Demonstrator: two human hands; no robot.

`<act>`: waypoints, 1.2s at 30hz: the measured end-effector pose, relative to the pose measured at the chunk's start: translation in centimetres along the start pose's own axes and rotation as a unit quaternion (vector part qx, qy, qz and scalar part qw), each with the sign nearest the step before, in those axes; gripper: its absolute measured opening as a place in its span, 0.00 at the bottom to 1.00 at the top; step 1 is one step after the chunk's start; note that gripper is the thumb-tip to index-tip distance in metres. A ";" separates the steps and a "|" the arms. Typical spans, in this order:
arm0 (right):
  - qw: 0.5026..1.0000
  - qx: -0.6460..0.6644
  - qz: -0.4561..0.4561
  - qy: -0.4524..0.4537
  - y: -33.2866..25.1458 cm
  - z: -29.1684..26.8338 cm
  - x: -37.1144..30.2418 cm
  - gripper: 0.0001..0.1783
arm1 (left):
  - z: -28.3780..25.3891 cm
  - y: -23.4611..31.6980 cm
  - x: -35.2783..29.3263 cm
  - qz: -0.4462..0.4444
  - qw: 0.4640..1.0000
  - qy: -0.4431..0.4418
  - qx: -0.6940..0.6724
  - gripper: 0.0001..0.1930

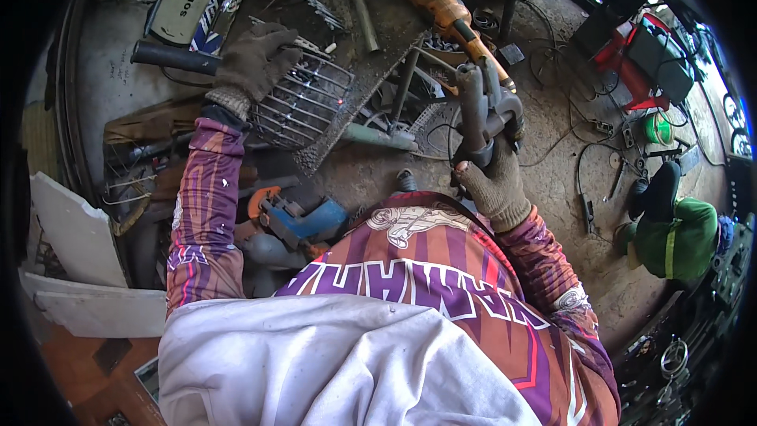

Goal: The person welds a curved metal frame using a welding rod and a hand-held electrode holder, turning the object over to reach different sections before adjusting the settings on a welding machine.

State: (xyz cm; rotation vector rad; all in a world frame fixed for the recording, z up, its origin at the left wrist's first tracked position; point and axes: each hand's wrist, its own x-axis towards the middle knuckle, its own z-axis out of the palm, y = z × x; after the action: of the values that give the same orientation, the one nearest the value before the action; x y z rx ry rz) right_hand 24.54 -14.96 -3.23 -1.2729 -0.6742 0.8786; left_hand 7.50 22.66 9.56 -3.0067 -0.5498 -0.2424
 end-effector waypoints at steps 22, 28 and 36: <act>0.979 -0.006 0.017 0.204 1.3 7.7 -4.2 0.29 | -7.0 -2.3 -1.2 0.023 0.915 -0.212 -0.342 0.17; 0.994 0.028 0.018 0.101 0.3 6.0 -3.0 0.34 | -7.9 -1.6 -6.0 0.053 0.976 0.005 -0.209 0.16; 0.999 -0.028 -0.003 -0.046 1.5 5.3 -1.7 0.38 | -7.3 3.2 -7.7 -0.062 0.984 0.110 -0.127 0.20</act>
State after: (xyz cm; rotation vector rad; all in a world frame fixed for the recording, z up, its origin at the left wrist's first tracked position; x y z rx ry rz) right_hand 19.00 -13.60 -3.64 -1.2855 -0.7785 0.9237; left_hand 0.54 16.28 15.32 -3.1266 -0.7349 -0.6943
